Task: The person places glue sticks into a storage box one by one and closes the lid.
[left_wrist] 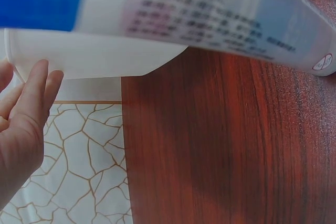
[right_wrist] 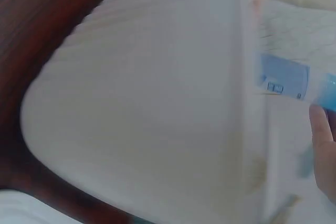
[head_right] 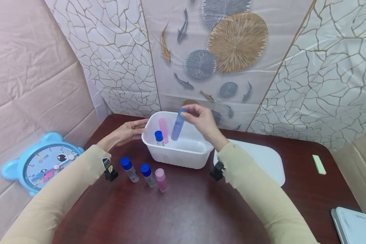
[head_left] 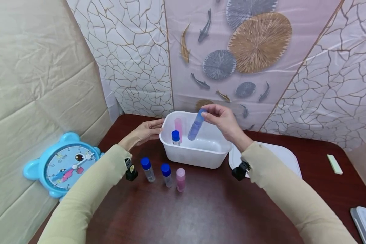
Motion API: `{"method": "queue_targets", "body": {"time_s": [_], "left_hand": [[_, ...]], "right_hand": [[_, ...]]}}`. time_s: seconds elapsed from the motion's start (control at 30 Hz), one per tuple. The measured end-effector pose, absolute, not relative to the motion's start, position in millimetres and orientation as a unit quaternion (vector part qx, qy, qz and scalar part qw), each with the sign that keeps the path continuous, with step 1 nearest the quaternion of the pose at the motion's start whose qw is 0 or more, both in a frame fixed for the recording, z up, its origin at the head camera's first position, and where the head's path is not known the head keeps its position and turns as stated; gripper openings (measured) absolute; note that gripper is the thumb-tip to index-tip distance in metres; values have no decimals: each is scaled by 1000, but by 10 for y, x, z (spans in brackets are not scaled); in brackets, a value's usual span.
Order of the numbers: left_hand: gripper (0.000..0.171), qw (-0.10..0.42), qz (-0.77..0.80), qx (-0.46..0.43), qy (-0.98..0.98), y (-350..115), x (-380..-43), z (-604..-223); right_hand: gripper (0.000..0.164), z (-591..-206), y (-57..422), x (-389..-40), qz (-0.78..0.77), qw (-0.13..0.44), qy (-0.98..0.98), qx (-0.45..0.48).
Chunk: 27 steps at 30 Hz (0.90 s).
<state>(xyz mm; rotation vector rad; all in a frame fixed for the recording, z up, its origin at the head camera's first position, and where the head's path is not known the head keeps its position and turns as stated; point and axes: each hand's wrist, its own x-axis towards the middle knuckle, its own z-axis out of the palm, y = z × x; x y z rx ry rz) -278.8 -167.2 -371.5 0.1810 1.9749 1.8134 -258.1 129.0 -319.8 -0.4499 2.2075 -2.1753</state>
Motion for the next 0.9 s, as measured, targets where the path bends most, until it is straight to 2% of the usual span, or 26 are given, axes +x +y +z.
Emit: {"method": "queue_targets", "body": {"time_s": [0.13,0.3,0.57,0.9], "left_hand": [[58,228,662,70,711,-1680,-2788,-3734],[59,232,663,87,706,-1698,-2791,-3744],[58,232,666,84,704,-1694,-2796,-3730],[58,228,665,70,708,-1686,-2788,-3727]], "right_hand": [[31,-3445,1178,-2722,-652,-3,751,-106],[29,-3634,1079,-2828,-593,0,802,-76],[25,-3710,1000,-2902,-544,17,838,-46],[26,-3737,991,-2917,-526,25,848,-55]]}}
